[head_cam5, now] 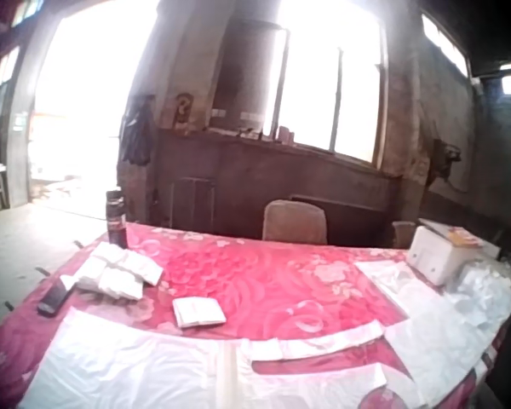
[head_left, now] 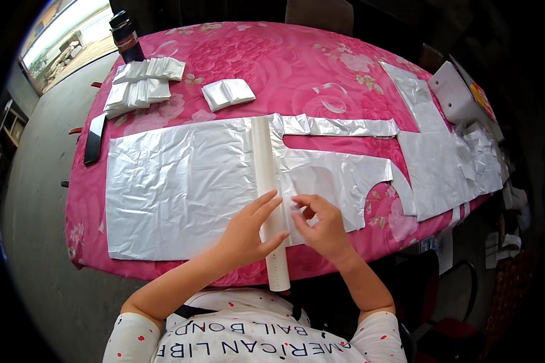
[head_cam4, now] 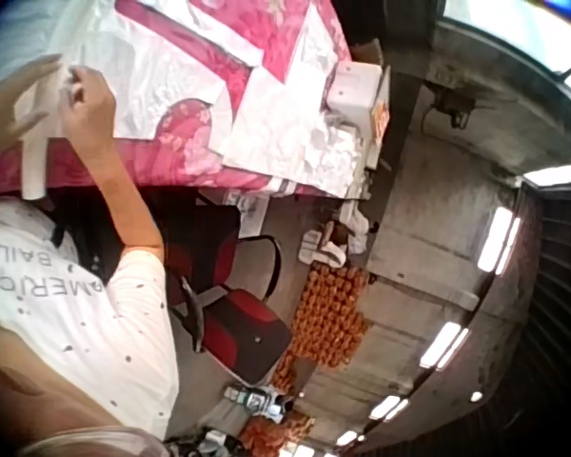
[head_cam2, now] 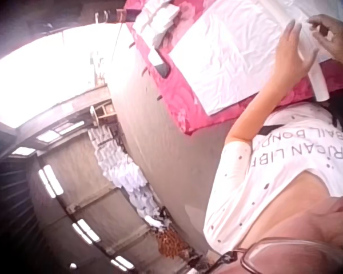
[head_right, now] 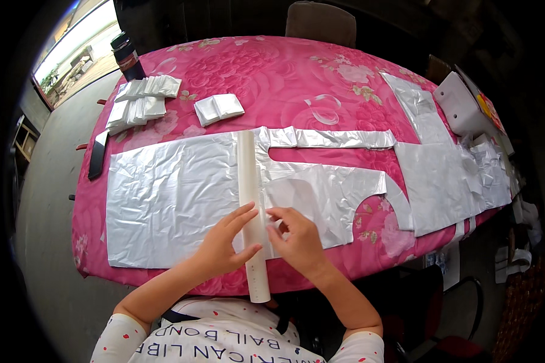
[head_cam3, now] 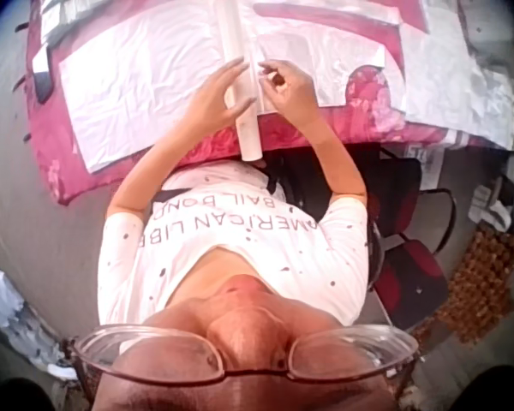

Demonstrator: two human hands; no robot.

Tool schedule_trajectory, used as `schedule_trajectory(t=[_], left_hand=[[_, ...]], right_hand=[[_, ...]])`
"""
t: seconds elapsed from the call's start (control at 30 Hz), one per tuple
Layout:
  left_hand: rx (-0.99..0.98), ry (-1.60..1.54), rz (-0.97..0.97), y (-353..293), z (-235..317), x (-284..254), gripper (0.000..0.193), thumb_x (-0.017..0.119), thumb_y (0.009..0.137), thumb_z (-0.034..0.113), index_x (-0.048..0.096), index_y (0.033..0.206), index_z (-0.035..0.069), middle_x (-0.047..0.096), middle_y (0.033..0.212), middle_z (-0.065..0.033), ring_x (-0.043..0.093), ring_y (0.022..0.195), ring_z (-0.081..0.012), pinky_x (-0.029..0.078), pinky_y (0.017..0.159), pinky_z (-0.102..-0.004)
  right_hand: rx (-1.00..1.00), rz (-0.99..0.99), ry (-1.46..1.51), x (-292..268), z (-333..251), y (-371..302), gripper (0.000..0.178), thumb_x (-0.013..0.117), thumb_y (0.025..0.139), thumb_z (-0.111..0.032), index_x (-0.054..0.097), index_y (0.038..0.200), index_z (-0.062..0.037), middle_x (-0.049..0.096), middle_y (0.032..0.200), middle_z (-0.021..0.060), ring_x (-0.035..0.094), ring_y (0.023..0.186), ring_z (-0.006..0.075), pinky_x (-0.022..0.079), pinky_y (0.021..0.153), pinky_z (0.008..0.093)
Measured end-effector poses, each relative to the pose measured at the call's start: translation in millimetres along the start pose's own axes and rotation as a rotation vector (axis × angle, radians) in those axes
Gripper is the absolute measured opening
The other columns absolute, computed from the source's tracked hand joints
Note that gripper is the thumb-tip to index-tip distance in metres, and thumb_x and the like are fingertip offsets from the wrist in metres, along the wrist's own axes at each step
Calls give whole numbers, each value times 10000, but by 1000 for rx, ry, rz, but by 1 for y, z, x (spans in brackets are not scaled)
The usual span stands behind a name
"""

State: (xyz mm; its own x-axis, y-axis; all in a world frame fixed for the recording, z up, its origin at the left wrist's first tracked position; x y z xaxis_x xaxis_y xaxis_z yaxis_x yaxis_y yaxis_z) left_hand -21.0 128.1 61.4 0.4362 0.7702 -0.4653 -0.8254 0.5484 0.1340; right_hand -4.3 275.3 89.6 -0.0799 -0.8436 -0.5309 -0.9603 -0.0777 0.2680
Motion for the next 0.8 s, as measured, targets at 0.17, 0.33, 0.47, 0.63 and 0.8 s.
schedule_trajectory(t=[0.17,0.33,0.47,0.63,0.8], left_hand=[[-556,-858,80,-11,-43,-3,404,620,845,105,472,1193,-39,621,927,-82,594,810,-101,485,706,-232],[-506,-946,97,-18,-45,-4,400,635,824,63,474,1177,-34,615,846,-48,591,774,-93,479,692,-217],[-472,-906,60,-15,-44,7,436,639,813,47,449,1197,-33,611,877,-52,588,792,-92,478,702,-216],[-507,-884,61,-19,-55,5,481,652,800,65,438,1224,-10,611,975,-53,575,850,-88,462,757,-235],[-561,-878,89,-23,-59,-1,441,636,811,79,458,1206,-6,610,1008,-54,566,889,-81,440,807,-233]], right_hand=[[-368,-251,-31,47,-43,-23,385,680,740,-142,570,1093,-35,585,1066,116,591,858,280,477,762,353],[-306,117,-358,5,-36,0,565,718,737,-223,490,1214,-23,594,1072,116,596,881,274,477,773,347],[350,-205,54,23,34,9,641,738,749,-218,434,1264,12,610,1023,91,591,882,184,473,772,293],[533,-262,512,26,55,0,552,703,768,-85,450,1246,27,607,1010,76,584,871,115,477,754,240],[548,-21,645,-57,89,3,467,673,768,-14,491,1195,35,602,1024,63,582,873,104,478,762,232]])
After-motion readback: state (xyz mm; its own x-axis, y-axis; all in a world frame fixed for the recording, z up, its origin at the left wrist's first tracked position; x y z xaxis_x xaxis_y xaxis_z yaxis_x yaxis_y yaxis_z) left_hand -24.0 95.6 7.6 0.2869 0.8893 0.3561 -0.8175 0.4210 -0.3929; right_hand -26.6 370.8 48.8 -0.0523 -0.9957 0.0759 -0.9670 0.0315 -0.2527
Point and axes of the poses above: each hand's wrist, its own y-axis towards the middle knuckle, its own x-axis out of the palm, z = x × y, the point moved 6 cm from there along y, towards the middle knuckle
